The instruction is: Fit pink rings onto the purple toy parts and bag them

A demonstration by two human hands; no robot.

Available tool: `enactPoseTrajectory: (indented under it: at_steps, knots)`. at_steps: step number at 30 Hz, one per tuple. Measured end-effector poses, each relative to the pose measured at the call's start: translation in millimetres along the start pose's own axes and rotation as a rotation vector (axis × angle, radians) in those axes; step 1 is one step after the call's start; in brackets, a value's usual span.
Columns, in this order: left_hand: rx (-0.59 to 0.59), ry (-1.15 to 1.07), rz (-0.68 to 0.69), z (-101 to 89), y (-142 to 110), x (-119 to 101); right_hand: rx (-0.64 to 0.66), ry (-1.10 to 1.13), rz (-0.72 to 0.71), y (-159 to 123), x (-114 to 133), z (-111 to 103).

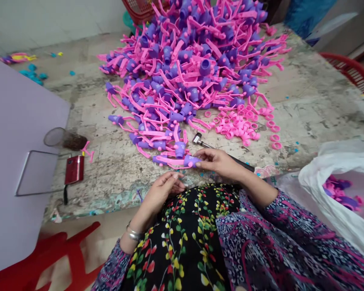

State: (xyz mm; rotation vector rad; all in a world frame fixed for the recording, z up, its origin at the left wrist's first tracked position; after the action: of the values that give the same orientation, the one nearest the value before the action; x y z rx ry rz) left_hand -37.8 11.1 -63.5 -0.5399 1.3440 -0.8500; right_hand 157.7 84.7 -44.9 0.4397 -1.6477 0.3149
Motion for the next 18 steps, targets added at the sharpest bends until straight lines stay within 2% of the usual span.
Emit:
enactPoseTrajectory:
  at_steps: [5,7,10,12,14,18]
  knots:
    - [0.000,0.006,-0.010,2.7,2.9,-1.7,-0.092,0.348,0.257,-23.9,-4.1,-13.8]
    - [0.010,0.003,-0.017,3.3,3.7,0.5,-0.100,0.419,0.294,-30.9,-2.3,-14.0]
    - [0.032,-0.010,-0.029,2.9,2.8,4.1,-0.088,0.377,0.263,-36.8,4.1,-14.3]
    - [0.052,-0.024,-0.025,2.3,-0.1,4.4,-0.063,0.309,0.179,-38.4,12.1,-14.8]
    - [0.094,-0.021,0.003,3.7,-5.2,1.2,-0.075,0.155,0.005,-38.3,25.6,-19.1]
    - [0.269,0.042,0.139,17.7,-22.0,-12.7,-0.140,-0.457,-0.446,-43.7,61.1,-24.2]
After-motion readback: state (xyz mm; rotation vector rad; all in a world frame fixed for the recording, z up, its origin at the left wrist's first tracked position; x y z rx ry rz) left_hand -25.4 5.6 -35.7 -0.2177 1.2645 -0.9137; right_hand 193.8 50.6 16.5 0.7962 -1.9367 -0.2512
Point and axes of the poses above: each hand's wrist, its own y-axis towards the middle knuckle, its own z-axis out of the palm, x = y × z, the point moved 6 cm from there along y, towards the middle knuckle, and after that the axes turned 14 degrees about -z, right-handed, at the moved point
